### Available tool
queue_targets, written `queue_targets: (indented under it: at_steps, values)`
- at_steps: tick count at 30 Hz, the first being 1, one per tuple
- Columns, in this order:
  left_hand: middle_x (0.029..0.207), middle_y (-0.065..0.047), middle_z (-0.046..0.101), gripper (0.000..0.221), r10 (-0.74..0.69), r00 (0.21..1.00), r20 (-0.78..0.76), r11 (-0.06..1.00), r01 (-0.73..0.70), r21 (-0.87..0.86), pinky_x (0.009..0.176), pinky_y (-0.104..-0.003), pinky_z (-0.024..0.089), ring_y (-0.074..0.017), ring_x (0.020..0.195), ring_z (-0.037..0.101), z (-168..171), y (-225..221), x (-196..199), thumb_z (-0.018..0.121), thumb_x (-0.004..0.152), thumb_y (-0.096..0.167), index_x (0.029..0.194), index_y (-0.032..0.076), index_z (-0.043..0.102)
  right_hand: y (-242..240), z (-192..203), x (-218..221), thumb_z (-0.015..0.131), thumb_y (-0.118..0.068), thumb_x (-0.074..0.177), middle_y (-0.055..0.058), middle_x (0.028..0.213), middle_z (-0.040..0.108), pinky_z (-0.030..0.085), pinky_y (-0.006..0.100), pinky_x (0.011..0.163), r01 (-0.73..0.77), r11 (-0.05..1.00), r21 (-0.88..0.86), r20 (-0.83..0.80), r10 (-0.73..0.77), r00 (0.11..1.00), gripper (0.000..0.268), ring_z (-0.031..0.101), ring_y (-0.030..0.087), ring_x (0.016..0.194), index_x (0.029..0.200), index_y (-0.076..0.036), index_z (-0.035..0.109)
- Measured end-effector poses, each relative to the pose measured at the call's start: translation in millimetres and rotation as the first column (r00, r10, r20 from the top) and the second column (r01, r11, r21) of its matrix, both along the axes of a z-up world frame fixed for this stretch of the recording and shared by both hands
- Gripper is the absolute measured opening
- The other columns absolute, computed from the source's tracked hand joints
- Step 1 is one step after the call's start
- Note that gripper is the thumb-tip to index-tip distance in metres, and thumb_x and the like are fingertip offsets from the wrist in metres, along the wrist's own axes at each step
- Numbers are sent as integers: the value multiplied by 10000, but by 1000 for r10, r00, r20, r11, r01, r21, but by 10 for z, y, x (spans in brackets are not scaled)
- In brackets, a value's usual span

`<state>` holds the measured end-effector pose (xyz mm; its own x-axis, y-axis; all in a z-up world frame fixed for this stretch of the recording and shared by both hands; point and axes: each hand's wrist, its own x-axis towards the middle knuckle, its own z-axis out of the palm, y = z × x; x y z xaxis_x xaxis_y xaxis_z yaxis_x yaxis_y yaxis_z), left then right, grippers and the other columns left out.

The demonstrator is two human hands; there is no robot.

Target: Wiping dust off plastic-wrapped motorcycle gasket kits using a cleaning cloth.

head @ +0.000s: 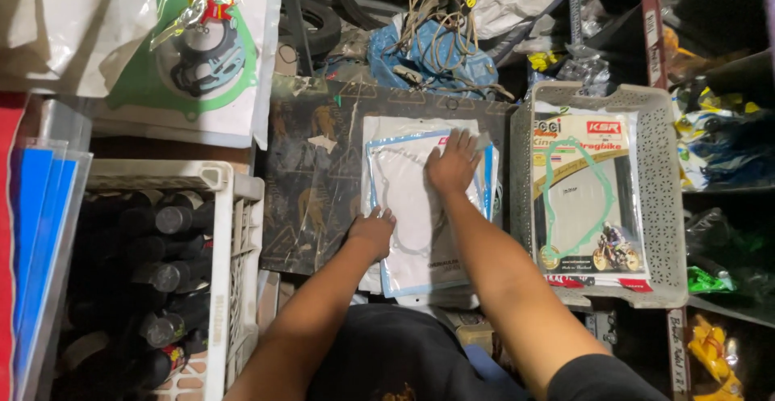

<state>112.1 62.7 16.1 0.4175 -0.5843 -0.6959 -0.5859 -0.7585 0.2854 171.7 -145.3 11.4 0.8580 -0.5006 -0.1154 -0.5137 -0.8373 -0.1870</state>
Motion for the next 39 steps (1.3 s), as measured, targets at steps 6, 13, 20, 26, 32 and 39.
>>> queue_targets:
  at_steps: [6, 13, 20, 26, 32, 39]
  values:
    - [1356, -159, 678, 483, 16, 999, 35, 1000, -16, 14, 1127, -544, 386, -346, 1310, 597, 163, -46, 11, 609, 907, 254, 1343, 52, 657, 1104, 266, -16, 529, -412, 1009, 144, 1449, 608, 221, 488, 1271, -562, 819, 115, -110, 573, 812, 492, 453, 324, 1456, 1376, -106, 646]
    - [1702, -56, 294, 691, -13, 1000, -9, 1000, 13, 16, 1220, -607, 251, -319, 1577, 226, 119, 14, 0, 592, 948, 189, 1602, 126, 377, 615, 325, 127, 551, -330, 966, 127, 1272, 716, 405, 464, 1162, -547, 828, 125, -128, 560, 818, 354, 639, 310, 1262, 1186, -146, 758]
    - [1709, -42, 265, 727, 15, 1000, -5, 999, -15, 30, 1238, -577, 239, -302, 1589, 187, 197, 17, -11, 612, 947, 241, 1612, 116, 346, 225, 190, -385, 453, -310, 1002, 186, 1643, 343, 176, 588, 1252, -225, 974, 38, 46, 223, 974, 617, 256, 395, 1544, 1588, -122, 405]
    - [1485, -122, 520, 492, 59, 997, 44, 998, -58, -14, 1145, -574, 390, -352, 1405, 452, -280, 25, -41, 631, 906, 253, 1356, 53, 631, 930, 331, -1000, 564, -270, 952, 195, 1569, 451, 229, 540, 1247, -504, 843, 189, 60, 502, 863, 581, 347, 401, 1498, 1505, -102, 501]
    - [1526, -149, 499, 486, 51, 994, 100, 996, -44, -74, 1085, -573, 432, -380, 1403, 458, 257, 86, -81, 577, 918, 137, 1397, 62, 603, 311, 313, -760, 566, -296, 928, 80, 1433, 602, 378, 489, 1161, -455, 889, 55, -8, 456, 890, 430, 527, 327, 1352, 1336, -195, 656]
    - [1678, -102, 340, 608, 25, 998, 64, 999, -23, -36, 1229, -572, 278, -351, 1567, 245, 405, 45, -104, 568, 929, 130, 1523, 40, 477, 231, 189, -748, 538, -179, 890, 196, 1595, 431, 209, 499, 1255, -125, 978, 167, 164, 98, 982, 655, 322, 378, 1524, 1540, -108, 485]
